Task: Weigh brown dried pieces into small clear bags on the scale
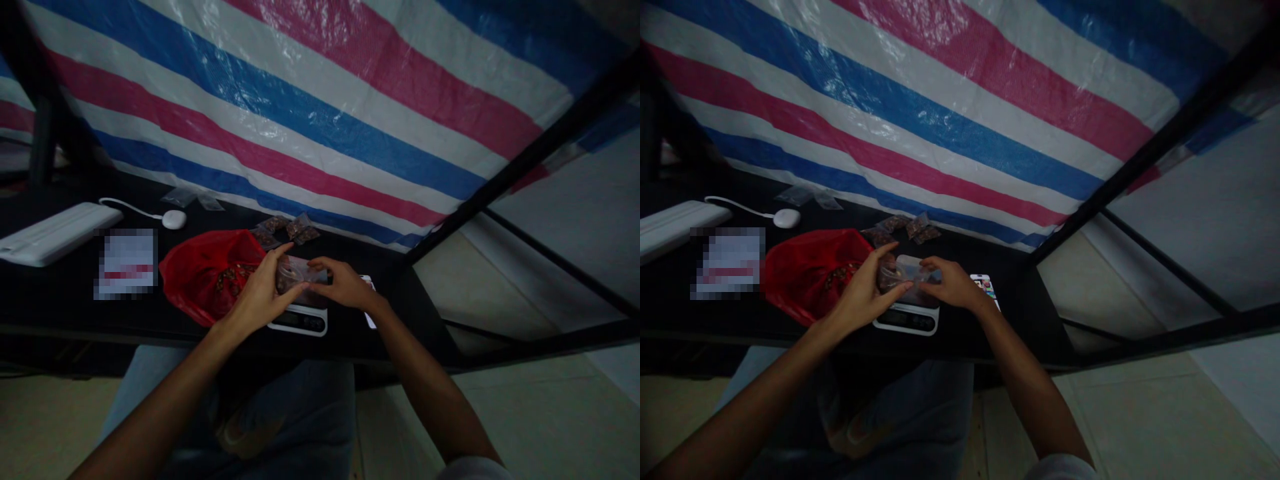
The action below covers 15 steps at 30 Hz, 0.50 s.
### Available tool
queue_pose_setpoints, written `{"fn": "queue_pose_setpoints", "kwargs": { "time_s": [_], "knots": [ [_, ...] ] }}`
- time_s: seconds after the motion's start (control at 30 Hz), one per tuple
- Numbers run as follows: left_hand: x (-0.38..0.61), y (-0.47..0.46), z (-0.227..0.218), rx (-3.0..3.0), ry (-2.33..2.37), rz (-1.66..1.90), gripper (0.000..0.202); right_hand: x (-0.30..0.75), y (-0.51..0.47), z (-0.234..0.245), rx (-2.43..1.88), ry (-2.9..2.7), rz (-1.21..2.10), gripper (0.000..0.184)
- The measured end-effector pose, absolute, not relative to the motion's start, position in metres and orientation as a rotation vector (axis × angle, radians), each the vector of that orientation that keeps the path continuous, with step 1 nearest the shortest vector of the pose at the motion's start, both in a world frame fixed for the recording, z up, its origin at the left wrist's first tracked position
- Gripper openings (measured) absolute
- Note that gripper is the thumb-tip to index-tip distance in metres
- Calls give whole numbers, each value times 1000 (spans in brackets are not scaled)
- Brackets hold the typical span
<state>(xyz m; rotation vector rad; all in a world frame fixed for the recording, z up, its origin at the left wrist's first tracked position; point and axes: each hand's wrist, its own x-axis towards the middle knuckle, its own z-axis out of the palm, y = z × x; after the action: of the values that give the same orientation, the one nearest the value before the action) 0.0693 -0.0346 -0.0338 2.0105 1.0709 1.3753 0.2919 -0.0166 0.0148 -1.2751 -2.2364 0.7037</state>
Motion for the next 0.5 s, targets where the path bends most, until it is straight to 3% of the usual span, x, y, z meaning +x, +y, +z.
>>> {"fn": "queue_pose_setpoints", "kwargs": {
  "time_s": [0.07, 0.2, 0.33, 0.43, 0.5],
  "knots": [
    [72, -35, -34, 1992, 1082, 1407, 73, 288, -25, 9, -1267, -2191, 626, 41],
    [75, -35, -33, 1983, 1106, 1435, 77, 279, -42, 20, -1059, -2073, 571, 18],
    [76, -37, -28, 2000, 1095, 1378, 80, 270, -50, 30, -957, -2057, 578, 7],
    [71, -39, -24, 1989, 999, 1357, 94, 267, -52, 36, -1011, -2051, 513, 6],
    [65, -40, -21, 1907, 898, 1339, 87, 269, -53, 40, -1039, -2043, 465, 8]
  ]
}}
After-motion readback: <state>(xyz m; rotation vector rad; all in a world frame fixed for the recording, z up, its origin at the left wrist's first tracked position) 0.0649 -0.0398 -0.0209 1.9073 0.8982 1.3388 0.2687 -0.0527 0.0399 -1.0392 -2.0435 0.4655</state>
